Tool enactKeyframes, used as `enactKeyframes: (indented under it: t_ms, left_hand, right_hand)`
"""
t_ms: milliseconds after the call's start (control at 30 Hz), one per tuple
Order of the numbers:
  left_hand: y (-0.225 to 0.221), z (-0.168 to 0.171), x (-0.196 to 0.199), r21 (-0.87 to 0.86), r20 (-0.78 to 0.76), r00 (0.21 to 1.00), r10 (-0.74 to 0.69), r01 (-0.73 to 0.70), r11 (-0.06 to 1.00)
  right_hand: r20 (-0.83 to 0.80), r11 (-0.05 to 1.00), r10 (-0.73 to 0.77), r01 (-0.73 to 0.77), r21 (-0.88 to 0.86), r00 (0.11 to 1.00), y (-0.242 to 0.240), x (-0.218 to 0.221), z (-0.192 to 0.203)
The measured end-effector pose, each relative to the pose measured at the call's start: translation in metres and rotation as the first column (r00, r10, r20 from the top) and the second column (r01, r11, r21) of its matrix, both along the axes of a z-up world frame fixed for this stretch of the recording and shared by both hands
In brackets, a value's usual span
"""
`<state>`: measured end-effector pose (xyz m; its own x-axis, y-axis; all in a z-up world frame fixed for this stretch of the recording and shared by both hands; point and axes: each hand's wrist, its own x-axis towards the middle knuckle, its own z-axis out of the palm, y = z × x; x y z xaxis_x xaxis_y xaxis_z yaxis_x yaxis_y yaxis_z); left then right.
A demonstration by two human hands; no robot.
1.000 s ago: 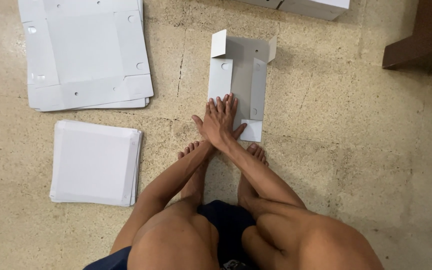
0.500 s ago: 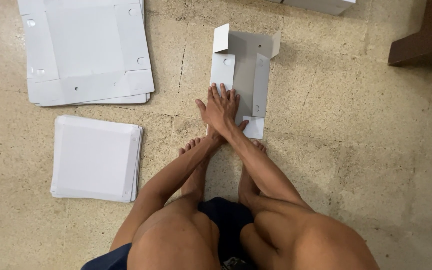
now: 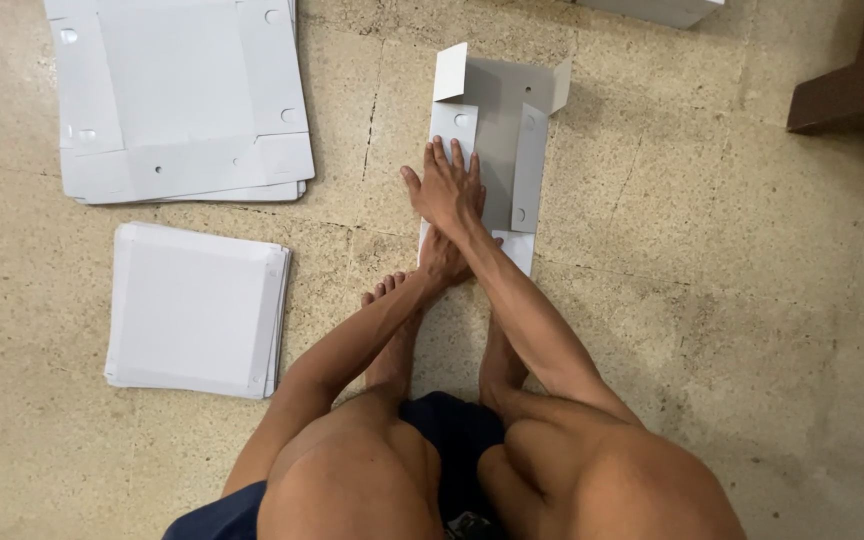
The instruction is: Assembling a cardboard box by folding and tucking flaps on the floor.
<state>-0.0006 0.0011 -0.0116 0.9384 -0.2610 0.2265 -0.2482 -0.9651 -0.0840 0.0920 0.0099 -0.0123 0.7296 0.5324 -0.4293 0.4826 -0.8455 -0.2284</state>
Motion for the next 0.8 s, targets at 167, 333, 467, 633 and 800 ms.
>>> enactKeyframes:
  t_ms: [167, 333, 467, 633, 800]
  left_hand:
    - [0.005, -0.004, -0.002, -0.339, 0.108, 0.993, 0.043, -0.003, 0.941]
    - [0.006, 0.005, -0.008, -0.507, 0.103, 0.99, 0.1, -0.034, 0.861]
    - [0.006, 0.028, -0.01, -0.484, -0.067, 0.992, 0.111, -0.129, 0.865]
    - [0.005, 0.021, -0.009, -0.511, -0.096, 0.989, 0.108, -0.142, 0.848]
    - [0.004, 0.018, -0.01, -0.479, -0.156, 0.98, 0.124, -0.185, 0.858]
  right_hand:
    - [-0.027, 1.0, 0.0, 0.001, 0.02, 1.0, 0.006, 0.012, 0.013]
    - [-0.023, 1.0, 0.016, -0.015, 0.011, 1.0, 0.011, 0.024, 0.012]
    - [0.007, 1.0, 0.012, -0.012, 0.016, 1.0, 0.014, 0.03, 0.01]
    - [0.013, 1.0, -0.002, 0.001, 0.03, 1.0, 0.018, 0.036, 0.01]
    - [0.019, 0.998, -0.005, 0.004, 0.062, 1.0, 0.02, 0.041, 0.01]
